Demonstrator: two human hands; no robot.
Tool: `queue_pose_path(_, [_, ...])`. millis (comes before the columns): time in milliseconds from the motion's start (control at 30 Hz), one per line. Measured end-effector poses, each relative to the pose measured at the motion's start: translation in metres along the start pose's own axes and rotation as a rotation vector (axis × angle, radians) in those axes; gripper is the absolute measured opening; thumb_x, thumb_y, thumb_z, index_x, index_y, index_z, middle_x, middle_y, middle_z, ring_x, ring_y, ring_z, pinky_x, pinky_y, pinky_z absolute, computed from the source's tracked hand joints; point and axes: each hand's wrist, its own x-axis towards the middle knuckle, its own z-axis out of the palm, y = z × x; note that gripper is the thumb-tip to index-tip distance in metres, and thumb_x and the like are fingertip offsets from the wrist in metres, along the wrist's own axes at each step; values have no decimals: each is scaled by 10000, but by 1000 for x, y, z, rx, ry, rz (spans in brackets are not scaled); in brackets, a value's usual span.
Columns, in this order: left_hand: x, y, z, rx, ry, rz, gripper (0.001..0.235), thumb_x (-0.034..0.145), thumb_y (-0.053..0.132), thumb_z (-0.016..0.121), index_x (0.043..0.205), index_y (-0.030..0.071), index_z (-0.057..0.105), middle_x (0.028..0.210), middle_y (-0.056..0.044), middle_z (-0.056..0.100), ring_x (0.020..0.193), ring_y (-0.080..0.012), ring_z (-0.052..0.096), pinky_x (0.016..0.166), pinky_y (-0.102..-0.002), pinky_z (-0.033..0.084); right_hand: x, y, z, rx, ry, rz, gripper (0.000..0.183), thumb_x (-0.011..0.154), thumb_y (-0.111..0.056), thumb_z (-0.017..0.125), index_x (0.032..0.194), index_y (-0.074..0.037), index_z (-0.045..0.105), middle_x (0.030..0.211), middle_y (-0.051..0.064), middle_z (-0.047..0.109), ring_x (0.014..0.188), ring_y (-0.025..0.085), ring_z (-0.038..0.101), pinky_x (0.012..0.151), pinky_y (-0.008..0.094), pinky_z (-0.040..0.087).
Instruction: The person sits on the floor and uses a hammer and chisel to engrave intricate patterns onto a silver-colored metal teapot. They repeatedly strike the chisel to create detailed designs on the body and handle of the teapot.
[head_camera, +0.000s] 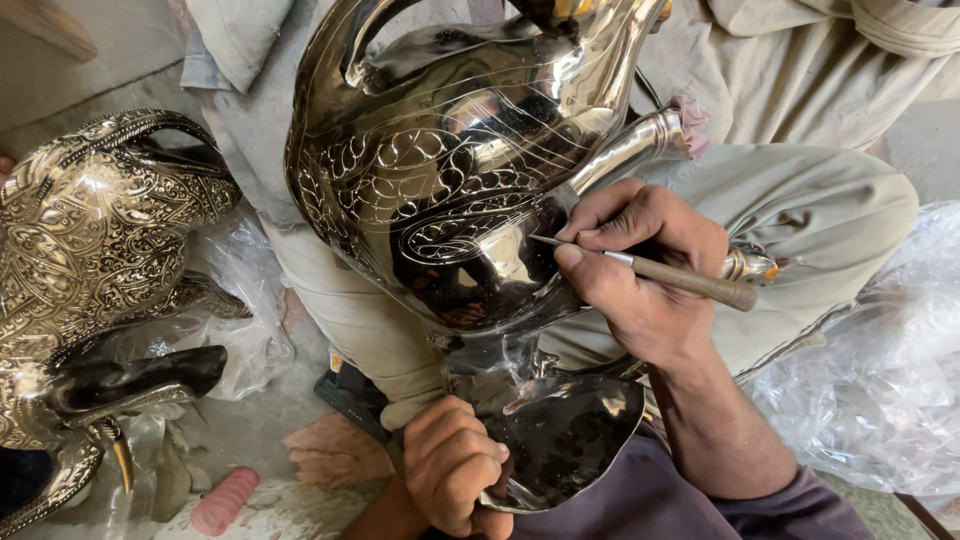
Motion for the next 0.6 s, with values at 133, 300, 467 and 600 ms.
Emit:
queue_pose_path(133, [0,-1,-1,2,-14,16,492,1126,547,397,1027,72,481,808,-45,642,633,-173,616,539,-363,509,1,2,-4,2,-53,-11,180,891,67,767,916,2,601,953,143,691,828,138,657,742,245,546])
queue_pose_path(300, [3,-1,-3,-2,-24,13,492,1129,549,396,1037,72,478,823,-46,646,649,-173,621,550,-361,512,7,2,-9,13,-109,-25,188,867,62,768,907,-10,600,910,142,690,802,140,676,700,237,553])
queue_pose_path(467, [4,-2,-5,0,-38,31,496,1124,547,409,1037,64,481,821,-50,648,644,-180,619,542,-364,510,19,2,-15,32,-214,-67,189,842,64,768,873,-17,601,896,146,692,806,151,701,692,244,570])
queue_pose_path(600, [3,-2,-5,20,-39,21,501,1126,555,398,1042,68,479,827,-46,644,653,-177,621,544,-356,508,27,4,-20,37,-278,-89,197,820,69,772,865,-17,600,888,145,686,779,146,688,671,237,564])
